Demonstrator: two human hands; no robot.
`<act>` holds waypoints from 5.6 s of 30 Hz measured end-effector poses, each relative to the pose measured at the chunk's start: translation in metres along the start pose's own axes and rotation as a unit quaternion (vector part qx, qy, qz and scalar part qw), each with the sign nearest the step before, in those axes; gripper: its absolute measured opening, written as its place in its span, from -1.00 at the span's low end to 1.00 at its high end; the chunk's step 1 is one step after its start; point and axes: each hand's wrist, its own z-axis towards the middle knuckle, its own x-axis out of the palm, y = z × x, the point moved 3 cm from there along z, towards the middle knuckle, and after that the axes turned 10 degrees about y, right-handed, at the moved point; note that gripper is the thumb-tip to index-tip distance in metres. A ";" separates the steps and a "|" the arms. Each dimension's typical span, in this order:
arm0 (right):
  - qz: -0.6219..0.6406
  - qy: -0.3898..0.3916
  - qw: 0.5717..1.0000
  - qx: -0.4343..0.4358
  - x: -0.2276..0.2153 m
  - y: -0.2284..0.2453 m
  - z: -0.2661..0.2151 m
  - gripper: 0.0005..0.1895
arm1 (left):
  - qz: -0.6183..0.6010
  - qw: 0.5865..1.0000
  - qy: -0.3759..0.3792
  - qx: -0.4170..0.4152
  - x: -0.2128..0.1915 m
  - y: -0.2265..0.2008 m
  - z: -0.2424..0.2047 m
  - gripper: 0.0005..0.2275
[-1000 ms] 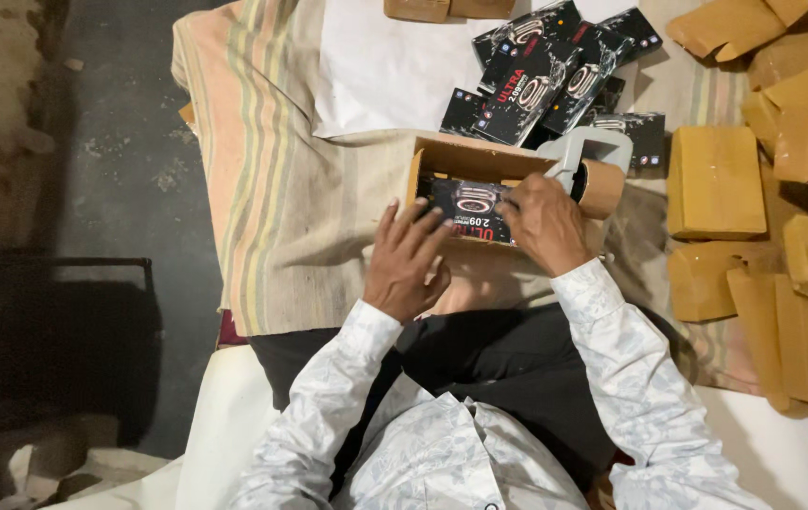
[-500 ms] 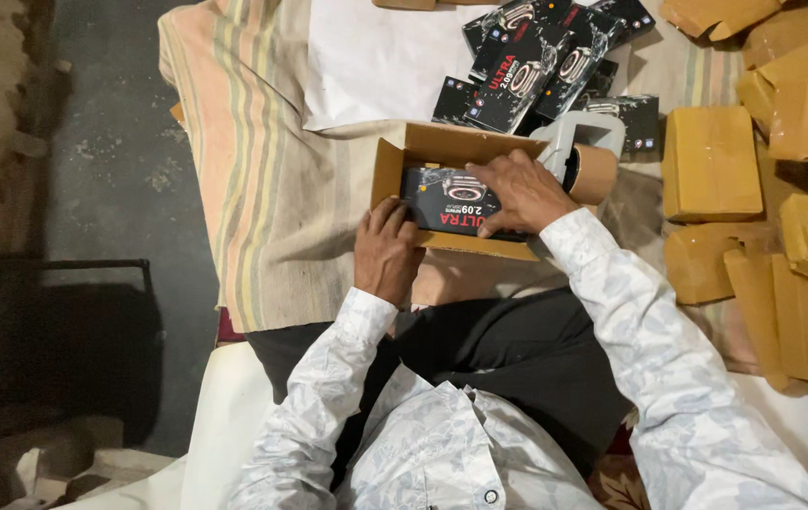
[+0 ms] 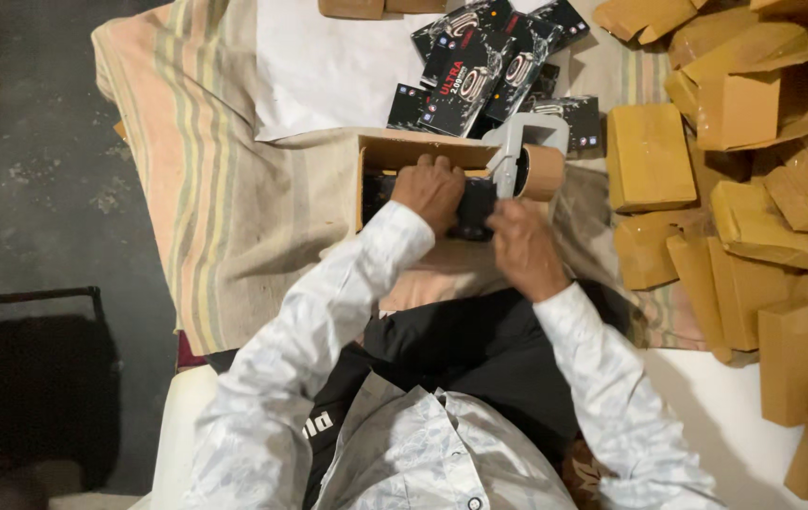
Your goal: The person places small black product boxes into brown cardboard shipping boxes, closes the flaps, and seals each box with packing tape using a handheld tape dispenser. The sealed boxes are set aside on the right.
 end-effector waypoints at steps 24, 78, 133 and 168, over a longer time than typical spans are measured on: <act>-0.097 0.169 0.972 -0.130 0.040 -0.016 0.024 -0.93 | -0.533 0.838 -0.093 0.062 0.028 0.069 -0.032 -0.59; 0.156 -0.020 0.986 0.054 -0.009 -0.016 0.011 -0.47 | 0.045 0.987 0.097 0.123 0.036 0.018 -0.013 -0.37; -0.180 -0.024 0.983 -0.030 0.021 0.066 0.020 -0.40 | -0.034 0.983 0.160 -0.077 0.013 0.050 -0.035 -0.39; 0.647 -0.067 0.685 0.328 0.030 -0.096 -0.042 -0.85 | 0.077 0.974 -0.021 0.211 0.058 -0.002 -0.007 -0.31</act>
